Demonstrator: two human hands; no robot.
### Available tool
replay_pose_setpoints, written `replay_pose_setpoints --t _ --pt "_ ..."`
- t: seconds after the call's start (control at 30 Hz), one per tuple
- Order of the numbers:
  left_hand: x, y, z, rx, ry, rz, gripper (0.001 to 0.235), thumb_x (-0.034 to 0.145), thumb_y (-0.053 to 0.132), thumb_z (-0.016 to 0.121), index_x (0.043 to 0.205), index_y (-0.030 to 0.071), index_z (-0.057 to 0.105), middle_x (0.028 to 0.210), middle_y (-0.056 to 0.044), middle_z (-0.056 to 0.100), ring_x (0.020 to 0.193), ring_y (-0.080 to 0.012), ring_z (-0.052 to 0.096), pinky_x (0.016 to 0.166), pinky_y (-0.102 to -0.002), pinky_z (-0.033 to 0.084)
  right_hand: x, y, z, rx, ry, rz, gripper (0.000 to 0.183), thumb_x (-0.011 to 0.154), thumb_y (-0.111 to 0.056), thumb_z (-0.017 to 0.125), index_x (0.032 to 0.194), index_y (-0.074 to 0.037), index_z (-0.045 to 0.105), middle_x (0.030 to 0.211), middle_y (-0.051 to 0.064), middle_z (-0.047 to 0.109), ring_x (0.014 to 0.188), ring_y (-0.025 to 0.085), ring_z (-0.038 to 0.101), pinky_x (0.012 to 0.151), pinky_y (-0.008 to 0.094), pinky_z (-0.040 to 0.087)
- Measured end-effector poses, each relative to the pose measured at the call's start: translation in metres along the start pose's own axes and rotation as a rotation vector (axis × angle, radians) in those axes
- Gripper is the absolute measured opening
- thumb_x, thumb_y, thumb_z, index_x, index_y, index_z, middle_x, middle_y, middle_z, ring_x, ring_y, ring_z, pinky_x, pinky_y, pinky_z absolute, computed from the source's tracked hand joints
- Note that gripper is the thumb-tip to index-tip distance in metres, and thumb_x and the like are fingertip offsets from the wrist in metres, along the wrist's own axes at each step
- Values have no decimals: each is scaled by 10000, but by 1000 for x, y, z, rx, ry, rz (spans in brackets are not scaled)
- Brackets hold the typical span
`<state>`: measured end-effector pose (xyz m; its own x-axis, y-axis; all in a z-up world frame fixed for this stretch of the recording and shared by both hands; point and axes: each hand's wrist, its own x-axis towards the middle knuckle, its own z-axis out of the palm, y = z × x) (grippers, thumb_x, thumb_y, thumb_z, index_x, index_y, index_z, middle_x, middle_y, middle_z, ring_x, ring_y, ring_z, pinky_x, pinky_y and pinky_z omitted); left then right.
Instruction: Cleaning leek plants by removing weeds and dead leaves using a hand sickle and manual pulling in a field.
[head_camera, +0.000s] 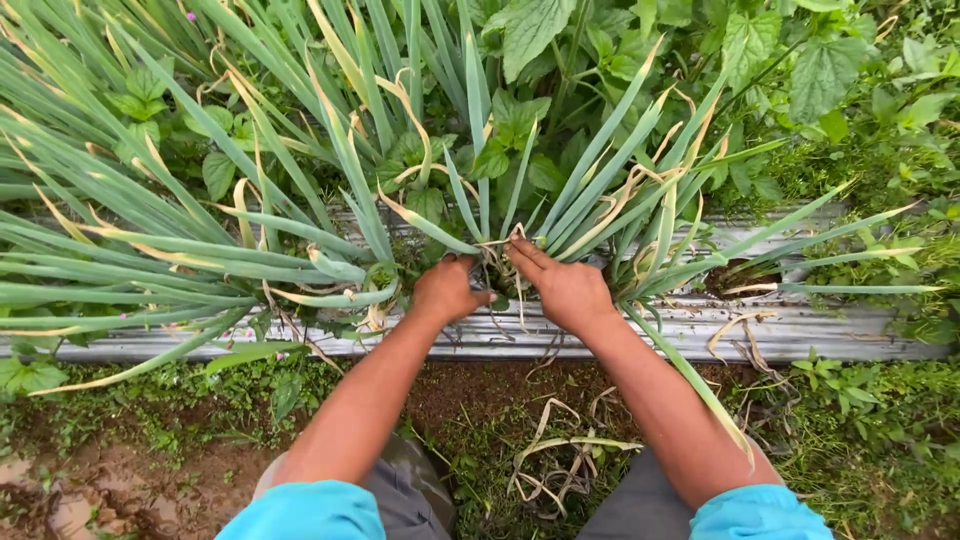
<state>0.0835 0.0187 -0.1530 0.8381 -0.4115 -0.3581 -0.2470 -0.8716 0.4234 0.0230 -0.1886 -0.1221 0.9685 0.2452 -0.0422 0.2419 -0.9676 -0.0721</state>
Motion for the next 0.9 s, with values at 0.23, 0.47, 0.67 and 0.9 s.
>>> replay_pose_setpoints --t 0.23,0.47,0.67,0.9 --pt "42 -1 28 -12 43 -111 599 834 472 772 1326 149 661 1325 -150 617 1209 -383 657 1021 -542 535 -2 -3 -9 36 -38 15 746 873 -57 460 1532 -393 365 1627 -267 291 771 405 755 745 505 649" --pt "88 -38 83 99 112 -123 274 877 373 702 1099 227 770 1066 -69 746 1057 -314 737 904 -478 600 1 -2 -10 70 -52 10 729 864 -70 438 1523 -376 378 1625 -246 303 793 411 755 769 503 644" --pt "67 -31 76 154 21 -65 228 867 295 678 1060 238 786 1032 -52 780 1071 -287 738 909 -447 610 -1 2 -8 77 -43 5 726 855 -54 436 1510 -365 404 1613 -234 335 805 407 756 768 504 647" --pt "-22 19 16 -11 -253 336 175 919 151 704 1057 94 797 1017 -185 763 1064 -379 716 983 -475 575 -2 7 -4 120 -34 -16 723 858 -54 426 1513 -360 416 1611 -223 349 818 397 758 772 494 645"
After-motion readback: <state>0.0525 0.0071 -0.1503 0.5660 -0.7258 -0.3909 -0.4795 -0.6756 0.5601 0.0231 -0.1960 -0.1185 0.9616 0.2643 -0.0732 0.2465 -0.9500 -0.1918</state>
